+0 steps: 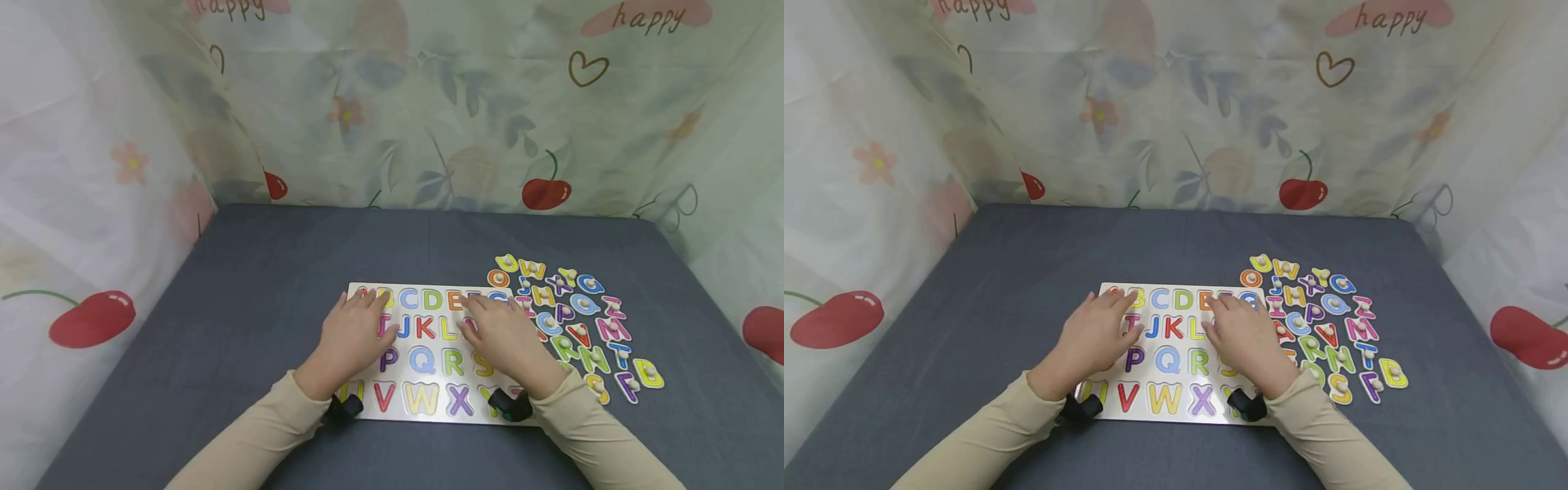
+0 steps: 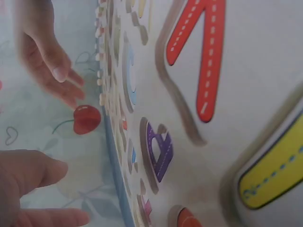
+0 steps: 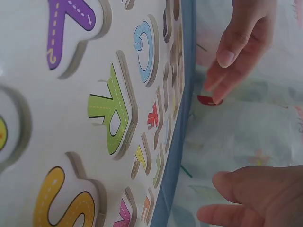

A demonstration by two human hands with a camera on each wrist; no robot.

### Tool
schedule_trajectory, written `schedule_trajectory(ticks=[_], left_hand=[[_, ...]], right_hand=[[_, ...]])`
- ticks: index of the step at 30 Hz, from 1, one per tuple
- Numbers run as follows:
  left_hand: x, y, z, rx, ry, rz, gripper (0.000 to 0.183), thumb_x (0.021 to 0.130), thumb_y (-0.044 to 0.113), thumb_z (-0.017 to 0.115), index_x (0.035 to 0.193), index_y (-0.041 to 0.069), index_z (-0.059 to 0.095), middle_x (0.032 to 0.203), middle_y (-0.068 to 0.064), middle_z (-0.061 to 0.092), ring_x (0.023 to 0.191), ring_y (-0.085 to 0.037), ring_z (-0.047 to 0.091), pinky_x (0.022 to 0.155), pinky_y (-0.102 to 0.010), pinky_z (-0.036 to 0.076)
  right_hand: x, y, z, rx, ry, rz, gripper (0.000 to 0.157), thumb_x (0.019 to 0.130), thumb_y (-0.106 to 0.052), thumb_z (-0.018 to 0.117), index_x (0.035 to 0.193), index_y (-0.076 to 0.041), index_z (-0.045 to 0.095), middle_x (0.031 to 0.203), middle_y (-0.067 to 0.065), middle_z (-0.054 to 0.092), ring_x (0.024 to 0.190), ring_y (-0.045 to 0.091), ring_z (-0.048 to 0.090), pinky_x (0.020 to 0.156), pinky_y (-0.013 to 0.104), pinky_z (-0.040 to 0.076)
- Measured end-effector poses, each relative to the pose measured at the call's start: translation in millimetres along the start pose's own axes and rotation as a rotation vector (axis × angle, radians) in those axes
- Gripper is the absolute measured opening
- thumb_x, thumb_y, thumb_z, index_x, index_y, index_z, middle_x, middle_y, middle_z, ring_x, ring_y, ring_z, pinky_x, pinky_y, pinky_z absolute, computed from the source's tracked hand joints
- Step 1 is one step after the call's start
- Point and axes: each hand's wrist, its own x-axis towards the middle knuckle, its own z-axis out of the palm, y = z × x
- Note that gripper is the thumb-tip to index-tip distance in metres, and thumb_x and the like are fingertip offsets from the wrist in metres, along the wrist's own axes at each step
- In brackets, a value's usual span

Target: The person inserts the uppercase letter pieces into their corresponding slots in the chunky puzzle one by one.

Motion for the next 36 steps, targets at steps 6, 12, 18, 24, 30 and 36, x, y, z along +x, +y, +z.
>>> schedule_trajectory(ticks=[6,12,18,24,30,36], left_hand=[[1.5,0.7,-10.6,-0.084,-0.067,-0.070,0.042,0.092,0.040,0.059,0.125,0.014,0.064,0.115,-0.007,0.070,0.085,-0.021,0.065,0.066,-0.039,0.055],[3.8,-8.8,-18.4,-0.185,-0.071,-0.093,0.035,0.092,0.035,0.062,0.121,0.016,0.066,0.111,-0.005,0.070,0.079,-0.018,0.062,0.056,-0.030,0.048],[2.6,-25.4,-24.5,-0.347,-0.028,-0.134,0.031,0.092,0.029,0.061,0.119,0.014,0.065,0.103,-0.002,0.071,0.085,-0.015,0.065,0.059,-0.027,0.049],[-0.2,-45.4,-29.3,-0.524,-0.039,-0.183,0.033,0.093,0.026,0.062,0.122,0.009,0.062,0.105,-0.005,0.068,0.095,-0.020,0.064,0.071,-0.033,0.054],[-3.4,-63.4,-31.3,-0.628,-0.060,-0.217,0.037,0.095,0.025,0.061,0.128,0.010,0.058,0.113,-0.009,0.066,0.104,-0.025,0.062,0.083,-0.041,0.053],[-4.9,-74.9,-27.6,-0.710,-0.107,-0.242,0.038,0.095,0.023,0.061,0.130,0.010,0.056,0.114,-0.010,0.066,0.101,-0.023,0.063,0.085,-0.041,0.052]], right_hand=[[1,1,-1.9,0.133,-0.041,0.057,0.033,0.093,-0.027,0.062,0.120,-0.008,0.064,0.104,0.009,0.070,0.077,0.019,0.063,0.057,0.032,0.048],[1,6,-7.4,0.216,-0.101,0.128,0.029,0.095,-0.027,0.060,0.119,-0.012,0.064,0.094,0.004,0.070,0.073,0.015,0.060,0.056,0.030,0.045],[-2,15,-13.7,0.299,-0.077,0.157,0.030,0.095,-0.025,0.061,0.121,-0.010,0.062,0.106,0.007,0.070,0.094,0.024,0.067,0.073,0.039,0.054],[-4,27,-16.1,0.364,-0.060,0.197,0.035,0.096,-0.026,0.059,0.128,-0.010,0.057,0.114,0.009,0.067,0.102,0.029,0.064,0.082,0.046,0.053],[-7,40,-18.5,0.447,-0.019,0.196,0.039,0.097,-0.022,0.059,0.133,-0.010,0.052,0.123,0.014,0.063,0.112,0.033,0.060,0.092,0.051,0.049],[-9,53,-18.7,0.491,-0.006,0.171,0.046,0.098,-0.028,0.057,0.140,-0.012,0.047,0.134,0.015,0.057,0.123,0.036,0.054,0.097,0.054,0.046]])
